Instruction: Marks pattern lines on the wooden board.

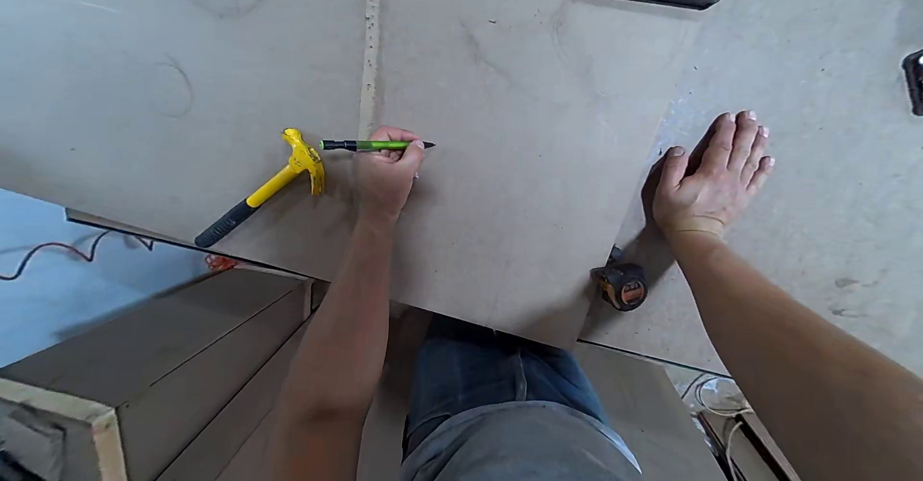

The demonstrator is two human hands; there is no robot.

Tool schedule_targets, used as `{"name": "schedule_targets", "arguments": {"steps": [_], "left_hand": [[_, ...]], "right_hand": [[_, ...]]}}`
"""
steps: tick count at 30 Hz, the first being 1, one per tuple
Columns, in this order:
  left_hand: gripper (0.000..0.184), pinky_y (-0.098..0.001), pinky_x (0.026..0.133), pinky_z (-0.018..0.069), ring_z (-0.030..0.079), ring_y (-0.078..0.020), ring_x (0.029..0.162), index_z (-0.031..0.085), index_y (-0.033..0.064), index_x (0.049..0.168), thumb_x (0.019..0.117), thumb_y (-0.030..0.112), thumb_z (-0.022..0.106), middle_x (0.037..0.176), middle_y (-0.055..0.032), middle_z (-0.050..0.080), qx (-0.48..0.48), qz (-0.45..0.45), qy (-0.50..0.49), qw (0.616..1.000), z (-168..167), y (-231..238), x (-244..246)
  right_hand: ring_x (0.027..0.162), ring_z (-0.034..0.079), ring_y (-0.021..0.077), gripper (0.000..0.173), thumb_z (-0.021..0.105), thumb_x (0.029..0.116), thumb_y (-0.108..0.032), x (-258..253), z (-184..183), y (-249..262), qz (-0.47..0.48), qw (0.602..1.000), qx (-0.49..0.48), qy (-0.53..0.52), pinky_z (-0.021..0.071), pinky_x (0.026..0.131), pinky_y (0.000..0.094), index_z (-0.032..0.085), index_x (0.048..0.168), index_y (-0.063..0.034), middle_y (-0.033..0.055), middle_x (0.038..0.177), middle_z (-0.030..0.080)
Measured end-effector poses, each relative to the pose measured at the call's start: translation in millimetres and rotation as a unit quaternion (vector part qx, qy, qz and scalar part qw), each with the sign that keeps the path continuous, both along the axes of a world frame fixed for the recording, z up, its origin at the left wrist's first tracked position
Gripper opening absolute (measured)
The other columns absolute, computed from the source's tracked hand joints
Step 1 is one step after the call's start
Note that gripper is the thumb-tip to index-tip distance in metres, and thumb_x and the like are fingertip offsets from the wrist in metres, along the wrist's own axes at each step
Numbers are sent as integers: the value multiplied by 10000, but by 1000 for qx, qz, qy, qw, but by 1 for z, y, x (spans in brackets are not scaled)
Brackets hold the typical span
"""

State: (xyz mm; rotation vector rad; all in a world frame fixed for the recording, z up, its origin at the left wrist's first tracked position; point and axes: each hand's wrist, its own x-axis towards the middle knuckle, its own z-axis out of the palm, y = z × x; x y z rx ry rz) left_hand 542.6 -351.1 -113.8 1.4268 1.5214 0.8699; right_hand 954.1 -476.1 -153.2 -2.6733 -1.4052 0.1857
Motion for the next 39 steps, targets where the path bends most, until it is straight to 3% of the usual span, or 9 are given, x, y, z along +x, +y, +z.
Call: {"name": "schedule_targets", "arguments": {"steps": [19, 26, 31, 39], "left_hand": [[115, -231, 585, 567, 653, -80, 636, 671, 35, 1032, 939, 94, 703, 806, -19, 705, -13, 74, -21, 997, -2, -116, -35], [99, -221, 558, 560, 646, -52, 607, 686, 55, 1006, 922, 107, 698, 784, 6, 709, -35, 113, 30, 993, 6, -165, -38], [119, -258, 540, 552, 643, -98, 598, 701, 99, 1058, 959, 165, 696, 834, -24, 723, -67, 115, 63, 989, 15, -204, -39], [109, -259, 549, 563, 651, -109, 609, 703, 67, 1024, 922, 100, 684, 813, -32, 721, -61, 127, 10, 990, 17, -221, -39]], "right_hand": [[1597, 173, 251, 745, 273, 1018, -623, -1, 3, 0, 3, 1000, -2, -1, 102, 1269, 572, 304, 1635, -207, 40, 1719, 237], [1597, 173, 250, 730, 273, 1022, -602, -3, 4, 0, 1, 1000, -3, -6, 106, 1271, 562, 299, 1639, -210, 47, 1719, 234], [1597, 170, 248, 747, 261, 1021, -620, -4, 6, 0, 0, 1000, -8, -9, 108, 1269, 560, 294, 1640, -204, 40, 1721, 229], [1596, 175, 241, 746, 260, 1015, -625, -3, 4, 0, 1, 1000, 9, -7, 116, 1270, 559, 309, 1633, -211, 39, 1719, 237]]}}
